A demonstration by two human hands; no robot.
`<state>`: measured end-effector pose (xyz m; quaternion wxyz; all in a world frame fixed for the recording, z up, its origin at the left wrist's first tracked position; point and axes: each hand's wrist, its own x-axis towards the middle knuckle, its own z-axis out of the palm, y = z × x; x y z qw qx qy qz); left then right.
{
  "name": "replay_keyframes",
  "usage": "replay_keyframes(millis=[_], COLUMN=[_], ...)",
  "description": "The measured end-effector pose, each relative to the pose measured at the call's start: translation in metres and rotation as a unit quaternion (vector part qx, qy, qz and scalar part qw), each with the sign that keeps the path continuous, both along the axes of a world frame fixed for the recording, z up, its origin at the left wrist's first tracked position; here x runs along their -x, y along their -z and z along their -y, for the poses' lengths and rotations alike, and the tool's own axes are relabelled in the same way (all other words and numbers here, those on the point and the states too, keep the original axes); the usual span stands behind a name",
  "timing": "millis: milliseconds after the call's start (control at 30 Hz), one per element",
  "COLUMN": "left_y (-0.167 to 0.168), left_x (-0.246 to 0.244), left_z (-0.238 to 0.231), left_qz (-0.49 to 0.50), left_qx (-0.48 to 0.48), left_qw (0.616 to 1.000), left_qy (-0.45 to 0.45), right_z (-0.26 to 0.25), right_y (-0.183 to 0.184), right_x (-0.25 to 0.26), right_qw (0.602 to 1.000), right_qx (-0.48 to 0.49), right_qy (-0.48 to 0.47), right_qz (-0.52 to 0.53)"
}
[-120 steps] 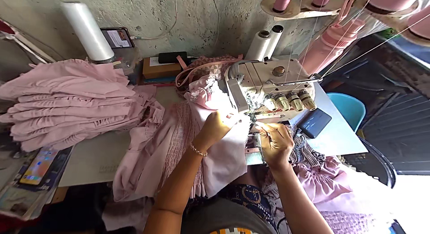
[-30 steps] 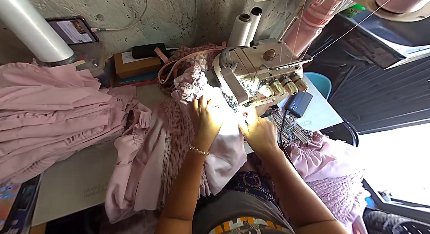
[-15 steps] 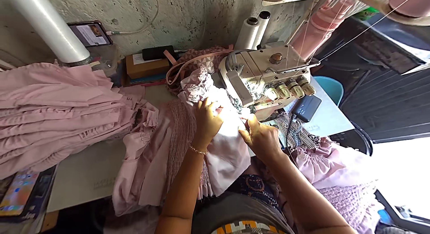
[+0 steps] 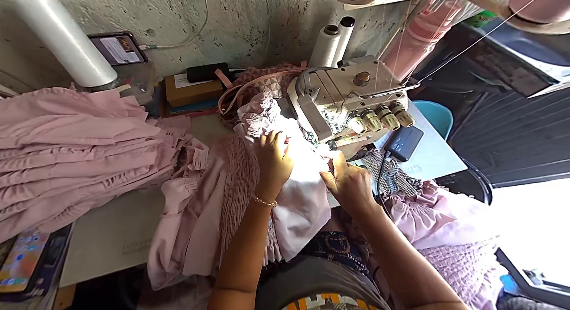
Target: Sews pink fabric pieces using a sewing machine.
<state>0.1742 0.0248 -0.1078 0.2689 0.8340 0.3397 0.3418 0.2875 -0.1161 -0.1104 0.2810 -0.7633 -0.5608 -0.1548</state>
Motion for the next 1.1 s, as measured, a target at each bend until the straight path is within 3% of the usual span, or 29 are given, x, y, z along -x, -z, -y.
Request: replay_keyframes(millis=[200,333,1100], left_y=[0.010,0.010,0.014], left_x=[-0.008,-0.009,-0.010], left_z=[0.006,0.006,0.006], left_qz=[-0.070,-0.064,-0.057], left_qx=[-0.072,-0.079,-0.088], left_qw=[0.994,0.994,0.993], left_qy=[-0.042,-0.045,-0.049], right_z=[-0.002,-0.006,-0.008], right_y=[-0.006,-0.009,-0.009], right_x=[0.003,0.005,0.005], right_qw=[0.993,0.988,0.990], right_qx=[0.074,0.098,0.087], right_qy=[0.082,0.100,0.102], right_qz=[-0.041,-0.060,-0.050])
